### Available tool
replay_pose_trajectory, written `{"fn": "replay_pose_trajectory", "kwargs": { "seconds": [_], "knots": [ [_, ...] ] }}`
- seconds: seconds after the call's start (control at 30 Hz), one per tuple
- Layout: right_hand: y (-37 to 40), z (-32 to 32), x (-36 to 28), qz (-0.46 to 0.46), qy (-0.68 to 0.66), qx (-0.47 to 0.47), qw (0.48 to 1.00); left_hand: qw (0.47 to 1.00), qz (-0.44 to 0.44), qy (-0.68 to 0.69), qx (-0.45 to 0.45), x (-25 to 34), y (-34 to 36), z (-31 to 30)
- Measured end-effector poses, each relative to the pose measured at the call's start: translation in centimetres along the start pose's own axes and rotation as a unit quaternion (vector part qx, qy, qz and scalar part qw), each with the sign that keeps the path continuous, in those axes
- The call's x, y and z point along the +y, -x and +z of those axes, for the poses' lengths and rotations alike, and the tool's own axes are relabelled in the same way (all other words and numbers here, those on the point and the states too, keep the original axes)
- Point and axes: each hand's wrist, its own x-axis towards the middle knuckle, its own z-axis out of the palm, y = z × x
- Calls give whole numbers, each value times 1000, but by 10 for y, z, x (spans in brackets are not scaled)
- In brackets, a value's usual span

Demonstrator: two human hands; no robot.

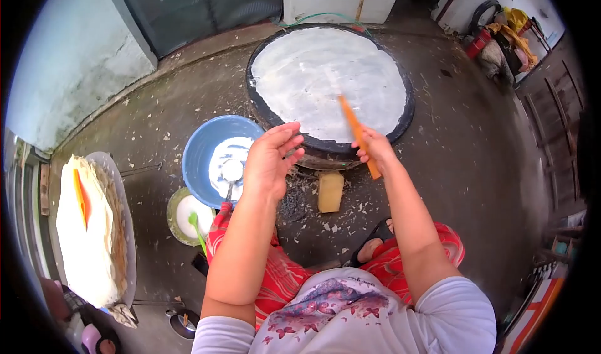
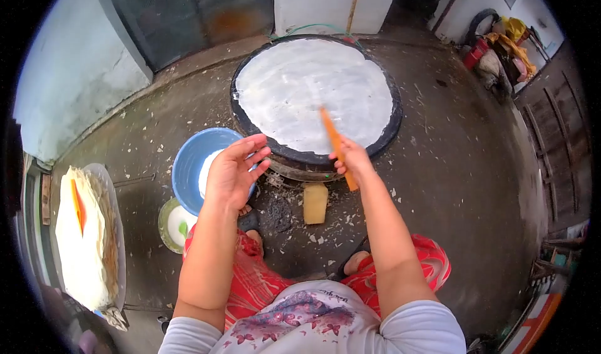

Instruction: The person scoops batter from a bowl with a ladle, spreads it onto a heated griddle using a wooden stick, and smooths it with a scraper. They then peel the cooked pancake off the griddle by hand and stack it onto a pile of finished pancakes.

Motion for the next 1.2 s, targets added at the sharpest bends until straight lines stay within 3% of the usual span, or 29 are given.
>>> {"fn": "replay_pose_trajectory", "kwargs": {
  "seconds": [0.07, 0.13, 0.27, 0.4, 0.43, 0.47, 0.53, 0.67, 0.7, 0.73, 0.77, 0.87, 1.03, 1.13, 1.2],
  "knots": [
    [-7, -21, 4, -53, -61, 171, 982, 1000, 0, 2, -4, -1, -2, -3],
    [-6, -32, 0, -78, -64, 215, 971, 1000, 2, 3, -8, 0, -2, -4],
    [-1, -33, -3, -58, -48, 160, 984, 1000, 4, -1, -5, 0, -2, -5],
    [-15, -39, 23, -40, 37, 187, 981, 1000, 5, -2, -5, 2, -3, -5],
    [-17, -38, 31, -136, 272, 249, 920, 1000, 5, -2, -5, 1, -3, -6],
    [-21, -36, 37, -223, 486, 293, 793, 1000, 5, -2, -6, 0, -3, -5],
    [0, -15, 19, -176, 468, 288, 817, 1000, 3, -5, -9, -1, -3, -5],
    [-10, -37, 35, -282, 394, 208, 850, 1000, -1, -4, -11, -2, -2, -3],
    [-1, -41, 25, -160, 181, 139, 961, 1000, -1, -4, -10, -1, -2, -3],
    [9, -41, 17, -24, -47, 58, 997, 1000, -1, -4, -11, -1, -1, -3],
    [16, -38, 11, -20, -92, 89, 992, 1000, -1, -6, -8, -1, -1, -3],
    [0, -54, 10, -57, -90, 172, 979, 1000, -2, -7, -5, -1, -2, -2],
    [-32, -58, -10, -79, -47, 137, 986, 1000, -3, -10, -7, -2, -4, -1],
    [-51, -53, -26, -57, 13, 176, 983, 1000, -5, -12, -6, -1, -4, 0],
    [-59, -52, -38, -52, 192, 190, 961, 1000, -5, -7, -8, -1, -5, 0]
  ]
}}
